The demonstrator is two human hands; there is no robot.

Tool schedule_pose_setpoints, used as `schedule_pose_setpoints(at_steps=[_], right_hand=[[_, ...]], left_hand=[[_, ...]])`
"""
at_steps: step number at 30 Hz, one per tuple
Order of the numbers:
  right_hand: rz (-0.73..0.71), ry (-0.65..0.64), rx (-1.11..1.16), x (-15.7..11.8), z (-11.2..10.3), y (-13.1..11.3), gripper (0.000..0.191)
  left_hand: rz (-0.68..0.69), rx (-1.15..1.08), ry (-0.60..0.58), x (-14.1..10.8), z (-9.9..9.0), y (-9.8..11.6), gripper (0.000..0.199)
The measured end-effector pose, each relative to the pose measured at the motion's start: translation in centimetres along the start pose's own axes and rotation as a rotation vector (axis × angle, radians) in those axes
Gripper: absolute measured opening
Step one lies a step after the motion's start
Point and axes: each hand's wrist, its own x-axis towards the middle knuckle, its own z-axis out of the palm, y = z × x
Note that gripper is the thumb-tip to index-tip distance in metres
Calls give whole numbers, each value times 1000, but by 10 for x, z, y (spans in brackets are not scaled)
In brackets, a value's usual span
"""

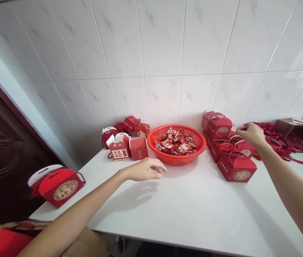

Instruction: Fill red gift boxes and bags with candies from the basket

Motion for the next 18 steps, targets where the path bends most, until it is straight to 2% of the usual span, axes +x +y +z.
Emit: schedule_pose_setpoints(at_steps=[2, 4, 6, 8, 11, 12, 14, 18], right_hand=[[-102, -67, 96, -20, -6, -30, 35], [-299, -176, 237, -56, -6, -62, 27], [-692, -380, 504, -107, 0, -92, 22], [-1044, -556, 560, -165, 13, -114, 18], [-1526, -554, 394, -240, 37, -131, 15], [-1617, -537, 338, -257, 46, -133, 18], [-1675, -522, 277, -280, 62, -133, 20], [-1646, -521, 247, -292, 89, -126, 21]], left_hand=[[-6, -6, -13, 1, 1, -3, 26], [1, -2, -15, 2, 3, -5, 26], [18, 10, -8, 2, 3, -6, 25], [32, 22, 8, 1, 1, -6, 26], [23, 42, 70, -2, -4, -5, 26], [17, 46, 98, -3, -6, -4, 27], [13, 40, 148, -6, -12, -5, 28], [14, 188, 299, -6, -30, -13, 33]])
